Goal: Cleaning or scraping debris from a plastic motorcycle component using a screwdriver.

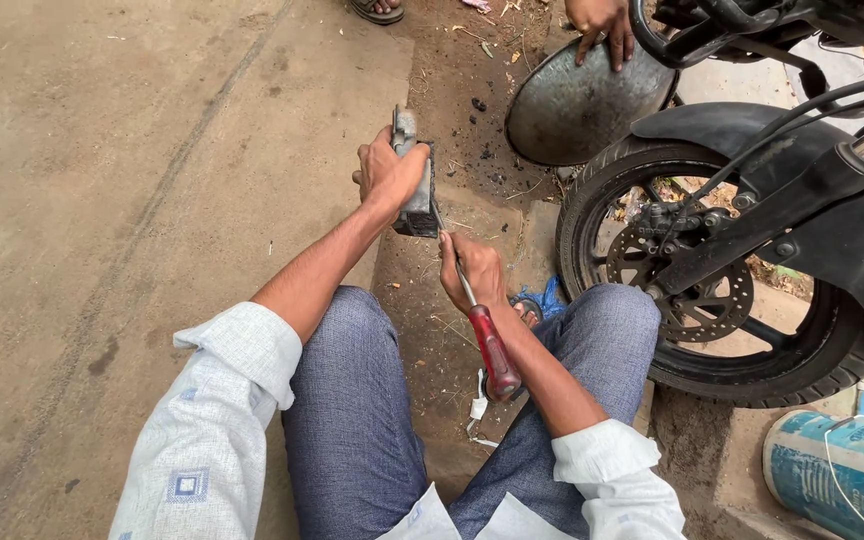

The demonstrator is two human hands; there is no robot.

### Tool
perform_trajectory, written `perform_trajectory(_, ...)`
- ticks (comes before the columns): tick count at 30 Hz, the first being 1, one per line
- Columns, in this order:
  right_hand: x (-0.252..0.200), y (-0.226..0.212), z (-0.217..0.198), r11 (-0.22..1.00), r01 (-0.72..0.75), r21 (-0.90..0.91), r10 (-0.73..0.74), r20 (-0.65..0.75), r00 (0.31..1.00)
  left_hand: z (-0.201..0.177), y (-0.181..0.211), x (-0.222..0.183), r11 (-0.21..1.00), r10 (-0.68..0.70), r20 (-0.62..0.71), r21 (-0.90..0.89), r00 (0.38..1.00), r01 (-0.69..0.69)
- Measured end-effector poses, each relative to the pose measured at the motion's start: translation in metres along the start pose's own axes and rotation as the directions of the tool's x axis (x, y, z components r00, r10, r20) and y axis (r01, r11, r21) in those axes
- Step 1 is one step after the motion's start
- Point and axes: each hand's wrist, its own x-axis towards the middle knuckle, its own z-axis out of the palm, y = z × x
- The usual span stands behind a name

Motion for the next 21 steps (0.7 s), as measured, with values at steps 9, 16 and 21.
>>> perform_trajectory(9, 0.006, 0.005, 0.006, 0.996, -0.086, -0.016, 0.085, -0.071, 0.994, -0.002, 0.007, -0.006, 0.997, 0.054, 0.005, 0.049, 0.999, -0.054)
perform_trajectory(16, 0.02, 0.029, 0.011, 0.998, 0.056, -0.035, -0.061, -0.151, 0.987, 0.003, 0.007, -0.011, 0.994, 0.107, 0.07, 0.028, 0.992, -0.11)
perform_trajectory(21, 0.003, 0.016, -0.005, 0.979, -0.2, -0.029, 0.202, 0.164, 0.966, -0.008, 0.0, 0.003, 0.997, 0.069, 0.045, -0.023, 0.997, -0.068)
